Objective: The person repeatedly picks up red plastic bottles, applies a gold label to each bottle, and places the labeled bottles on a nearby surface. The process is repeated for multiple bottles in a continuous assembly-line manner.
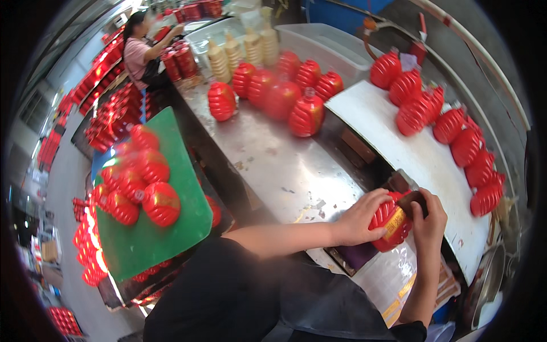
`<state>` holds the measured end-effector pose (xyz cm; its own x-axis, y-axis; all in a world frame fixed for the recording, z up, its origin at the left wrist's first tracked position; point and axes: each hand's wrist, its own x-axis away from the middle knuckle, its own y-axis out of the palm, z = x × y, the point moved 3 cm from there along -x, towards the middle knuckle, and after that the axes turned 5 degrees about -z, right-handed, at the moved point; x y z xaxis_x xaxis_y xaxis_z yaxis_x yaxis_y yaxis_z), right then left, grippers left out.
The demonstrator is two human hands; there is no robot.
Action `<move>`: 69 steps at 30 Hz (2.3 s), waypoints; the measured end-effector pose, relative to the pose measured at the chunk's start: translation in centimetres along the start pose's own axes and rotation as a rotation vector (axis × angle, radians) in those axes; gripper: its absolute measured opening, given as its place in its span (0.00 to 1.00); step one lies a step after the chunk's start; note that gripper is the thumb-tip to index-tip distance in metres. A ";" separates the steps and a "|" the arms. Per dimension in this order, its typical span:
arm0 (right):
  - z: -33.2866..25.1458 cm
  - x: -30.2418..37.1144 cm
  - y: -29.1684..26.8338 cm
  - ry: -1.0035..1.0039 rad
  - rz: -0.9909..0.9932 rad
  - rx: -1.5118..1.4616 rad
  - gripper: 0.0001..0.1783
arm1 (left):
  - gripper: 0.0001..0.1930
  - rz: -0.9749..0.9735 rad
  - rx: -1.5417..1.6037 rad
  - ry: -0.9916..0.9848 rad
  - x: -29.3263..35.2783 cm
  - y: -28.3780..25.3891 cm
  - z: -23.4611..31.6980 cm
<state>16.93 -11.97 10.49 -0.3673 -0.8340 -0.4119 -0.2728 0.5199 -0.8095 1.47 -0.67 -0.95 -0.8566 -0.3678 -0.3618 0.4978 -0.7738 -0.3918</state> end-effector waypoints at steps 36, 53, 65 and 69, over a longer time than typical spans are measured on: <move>4.1 -1.5 0.3 0.063 0.034 -0.140 0.17 | 0.26 -0.035 0.177 -0.179 -2.5 -0.8 0.0; 6.7 -0.8 1.3 0.191 -0.106 -0.312 0.19 | 0.41 -0.219 0.122 -0.306 -8.6 -0.8 1.8; 6.2 5.9 1.4 0.081 0.185 -0.422 0.18 | 0.26 -0.175 0.226 -0.219 -8.5 -0.1 1.6; 1.8 10.0 3.1 -0.283 0.240 -0.287 0.17 | 0.25 -0.085 0.185 -0.190 -8.3 -0.5 1.6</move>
<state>14.06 -19.02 3.09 -0.2037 -0.6807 -0.7037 -0.4595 0.7012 -0.5452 8.14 1.94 3.59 -0.9131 -0.3740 -0.1626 0.4046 -0.8807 -0.2464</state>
